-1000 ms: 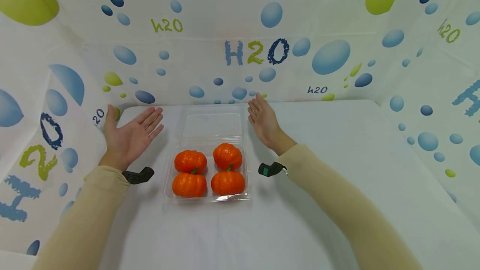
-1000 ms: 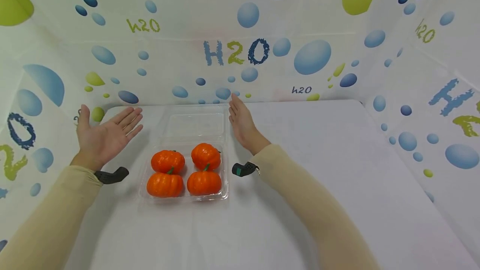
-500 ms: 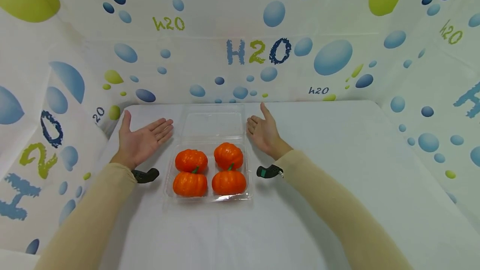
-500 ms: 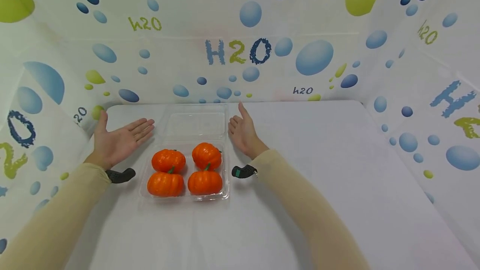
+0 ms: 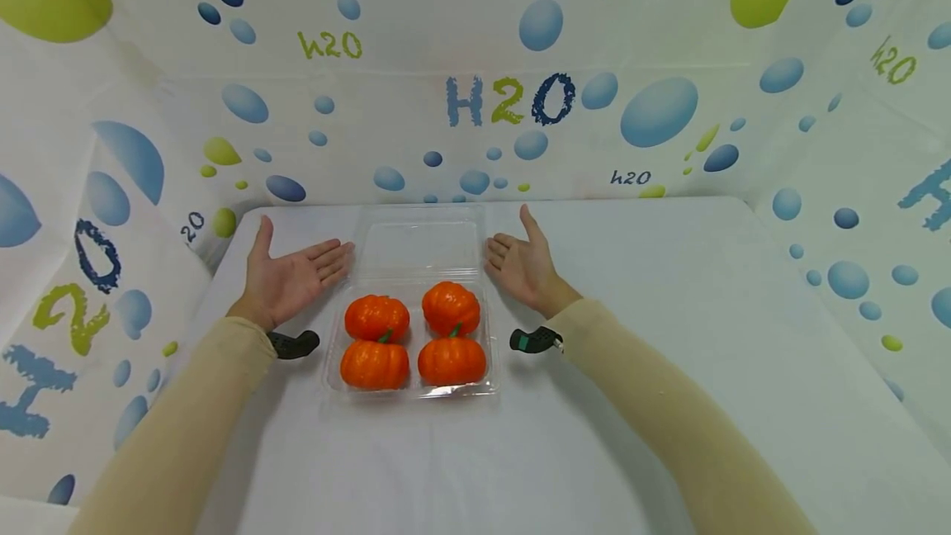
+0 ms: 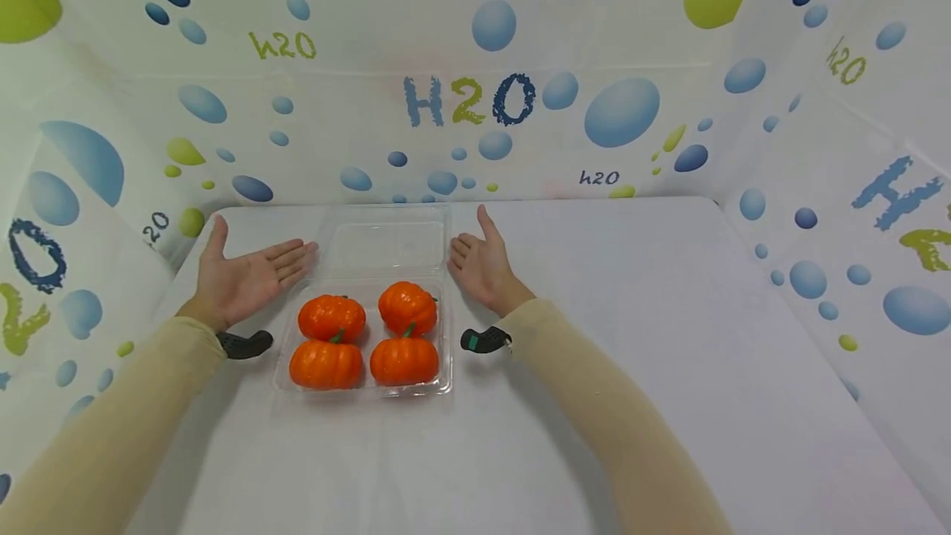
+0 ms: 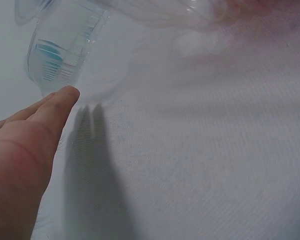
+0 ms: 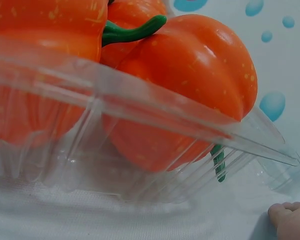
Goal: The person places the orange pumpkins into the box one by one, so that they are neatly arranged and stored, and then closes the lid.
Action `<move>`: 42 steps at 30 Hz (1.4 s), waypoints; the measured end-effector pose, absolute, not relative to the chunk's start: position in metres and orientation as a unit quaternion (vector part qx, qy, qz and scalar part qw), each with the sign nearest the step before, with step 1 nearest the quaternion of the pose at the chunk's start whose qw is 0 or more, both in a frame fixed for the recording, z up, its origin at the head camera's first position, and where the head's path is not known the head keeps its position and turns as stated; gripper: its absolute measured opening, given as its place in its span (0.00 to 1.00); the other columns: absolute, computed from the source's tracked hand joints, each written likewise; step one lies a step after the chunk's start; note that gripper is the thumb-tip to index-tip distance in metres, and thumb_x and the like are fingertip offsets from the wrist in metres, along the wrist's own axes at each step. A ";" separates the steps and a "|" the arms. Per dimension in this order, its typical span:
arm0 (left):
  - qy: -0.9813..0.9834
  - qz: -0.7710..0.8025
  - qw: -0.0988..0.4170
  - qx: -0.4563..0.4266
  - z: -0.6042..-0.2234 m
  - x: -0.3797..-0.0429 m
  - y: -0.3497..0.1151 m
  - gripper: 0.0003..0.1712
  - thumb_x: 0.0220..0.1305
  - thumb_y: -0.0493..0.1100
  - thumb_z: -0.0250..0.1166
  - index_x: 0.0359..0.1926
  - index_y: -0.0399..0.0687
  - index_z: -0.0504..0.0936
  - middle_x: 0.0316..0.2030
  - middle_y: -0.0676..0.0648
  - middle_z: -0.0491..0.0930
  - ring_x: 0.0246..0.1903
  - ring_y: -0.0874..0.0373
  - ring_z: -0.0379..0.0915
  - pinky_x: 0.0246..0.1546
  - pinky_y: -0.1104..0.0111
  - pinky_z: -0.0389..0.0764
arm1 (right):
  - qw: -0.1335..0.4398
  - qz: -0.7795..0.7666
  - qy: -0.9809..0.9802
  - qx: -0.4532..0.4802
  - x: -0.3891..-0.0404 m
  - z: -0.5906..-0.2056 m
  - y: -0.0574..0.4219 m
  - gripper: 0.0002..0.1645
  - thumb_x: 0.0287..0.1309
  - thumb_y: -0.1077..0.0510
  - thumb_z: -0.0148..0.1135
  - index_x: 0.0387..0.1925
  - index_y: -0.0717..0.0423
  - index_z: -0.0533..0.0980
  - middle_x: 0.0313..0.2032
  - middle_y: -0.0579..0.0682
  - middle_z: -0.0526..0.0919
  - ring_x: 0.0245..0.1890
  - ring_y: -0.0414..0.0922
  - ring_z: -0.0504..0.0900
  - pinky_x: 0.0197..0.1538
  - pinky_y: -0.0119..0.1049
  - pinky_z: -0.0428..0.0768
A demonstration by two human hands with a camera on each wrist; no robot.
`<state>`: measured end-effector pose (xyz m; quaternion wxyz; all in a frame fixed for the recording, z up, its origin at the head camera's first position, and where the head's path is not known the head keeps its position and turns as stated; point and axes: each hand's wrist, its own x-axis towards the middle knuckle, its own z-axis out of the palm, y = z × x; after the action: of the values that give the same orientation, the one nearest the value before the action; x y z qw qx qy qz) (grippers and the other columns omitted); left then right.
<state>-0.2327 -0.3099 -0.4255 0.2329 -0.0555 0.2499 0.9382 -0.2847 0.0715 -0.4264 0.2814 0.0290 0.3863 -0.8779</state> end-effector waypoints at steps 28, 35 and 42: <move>0.204 0.952 0.229 0.010 -0.403 -0.228 -0.309 0.67 0.60 0.74 0.61 0.79 0.54 0.26 0.81 0.52 0.32 0.79 0.55 0.30 0.76 0.63 0.39 | 0.233 -0.858 0.456 -0.040 -0.275 -0.407 0.060 0.52 0.71 0.29 0.39 0.80 0.59 0.42 0.80 0.51 0.43 0.79 0.49 0.42 0.78 0.42 0.43; 0.210 0.952 0.216 0.058 -0.391 -0.217 -0.317 0.56 0.68 0.71 0.55 0.81 0.47 0.39 0.80 0.49 0.36 0.78 0.53 0.31 0.76 0.62 0.37 | 0.188 -0.858 0.475 -0.054 -0.266 -0.397 0.058 0.44 0.74 0.33 0.37 0.76 0.60 0.56 0.78 0.53 0.54 0.77 0.50 0.51 0.77 0.40 0.51; 0.325 0.934 0.131 0.070 -0.374 -0.202 -0.316 0.38 0.78 0.60 0.50 0.69 0.30 0.69 0.68 0.34 0.68 0.71 0.43 0.59 0.71 0.56 0.53 | 0.155 -0.853 0.493 -0.075 -0.250 -0.389 0.064 0.42 0.75 0.36 0.38 0.70 0.65 0.64 0.71 0.54 0.67 0.74 0.50 0.61 0.75 0.41 0.57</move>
<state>-0.2025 -0.3164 -0.3736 0.1308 0.0697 0.3248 0.9341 -0.2502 0.0640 -0.3887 0.1550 -0.0746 0.4932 -0.8527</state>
